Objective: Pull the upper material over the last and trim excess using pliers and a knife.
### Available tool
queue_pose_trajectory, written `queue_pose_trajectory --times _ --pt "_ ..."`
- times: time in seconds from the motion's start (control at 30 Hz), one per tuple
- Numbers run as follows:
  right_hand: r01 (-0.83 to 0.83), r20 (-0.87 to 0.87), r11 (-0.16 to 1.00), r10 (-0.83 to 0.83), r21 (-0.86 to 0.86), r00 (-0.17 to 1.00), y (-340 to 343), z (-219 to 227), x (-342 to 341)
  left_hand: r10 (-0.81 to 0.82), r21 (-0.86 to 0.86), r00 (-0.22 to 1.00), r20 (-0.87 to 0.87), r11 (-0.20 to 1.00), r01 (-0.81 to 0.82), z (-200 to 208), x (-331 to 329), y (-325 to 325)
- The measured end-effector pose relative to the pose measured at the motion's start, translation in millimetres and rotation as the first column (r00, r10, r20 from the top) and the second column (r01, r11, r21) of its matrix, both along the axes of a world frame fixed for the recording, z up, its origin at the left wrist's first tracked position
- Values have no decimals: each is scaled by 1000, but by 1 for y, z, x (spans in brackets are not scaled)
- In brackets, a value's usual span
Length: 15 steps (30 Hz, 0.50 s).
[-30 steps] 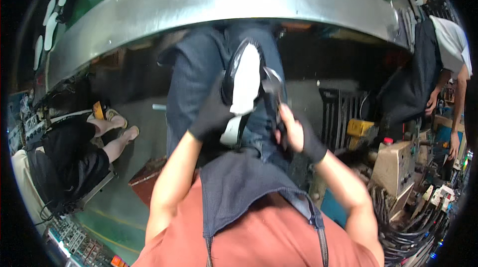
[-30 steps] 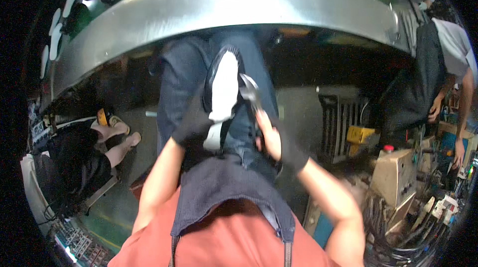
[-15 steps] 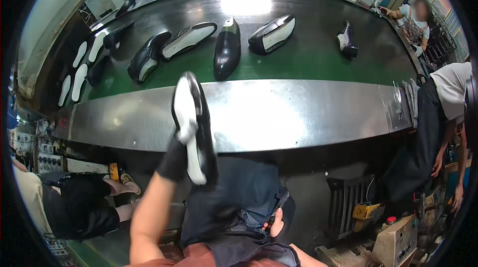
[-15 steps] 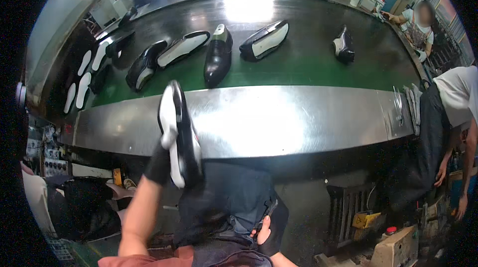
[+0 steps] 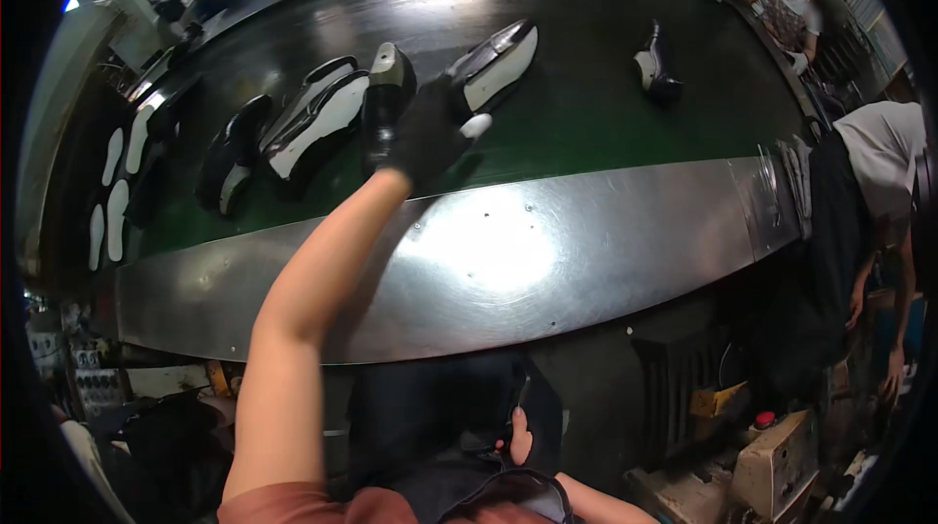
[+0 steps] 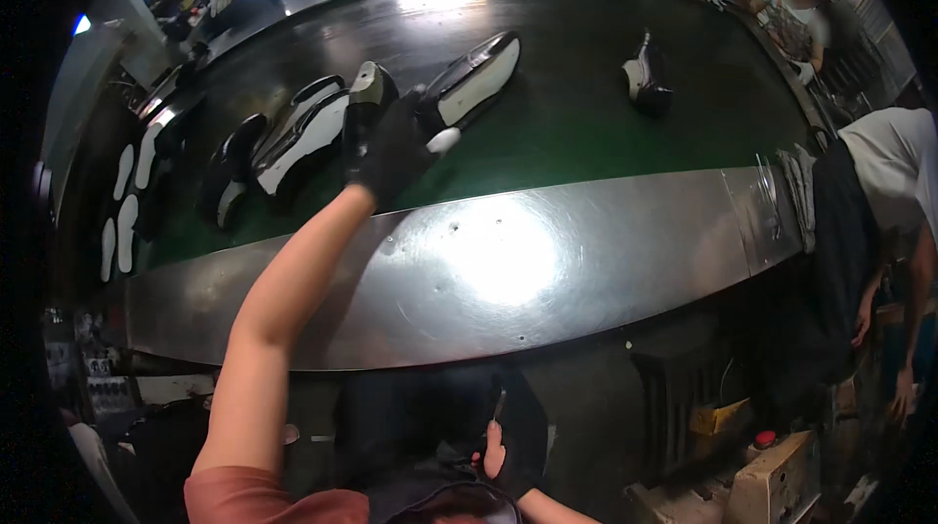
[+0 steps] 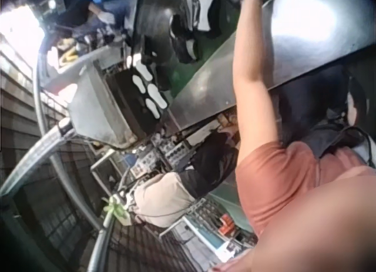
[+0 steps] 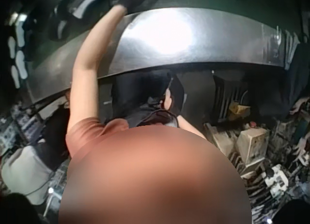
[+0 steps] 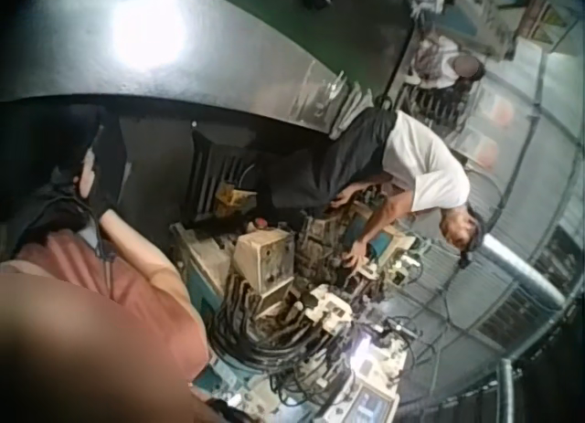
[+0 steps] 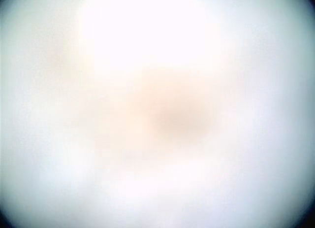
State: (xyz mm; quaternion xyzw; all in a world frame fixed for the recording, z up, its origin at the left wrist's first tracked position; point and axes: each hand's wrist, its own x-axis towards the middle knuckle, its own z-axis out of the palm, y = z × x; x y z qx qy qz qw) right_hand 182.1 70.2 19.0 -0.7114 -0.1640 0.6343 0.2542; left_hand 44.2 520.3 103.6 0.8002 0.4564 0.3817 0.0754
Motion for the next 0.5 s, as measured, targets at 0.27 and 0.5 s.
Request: queue_pose_trajectory --times 0.27,0.5 --pt "99 -160 989 -115 -109 980 -42 -22 -4 247 -612 942 228 788 -58 -28 18 44" --pt "17 -27 989 -13 147 1000 -49 -4 4 107 -485 770 629 828 281 33 -98 -229"
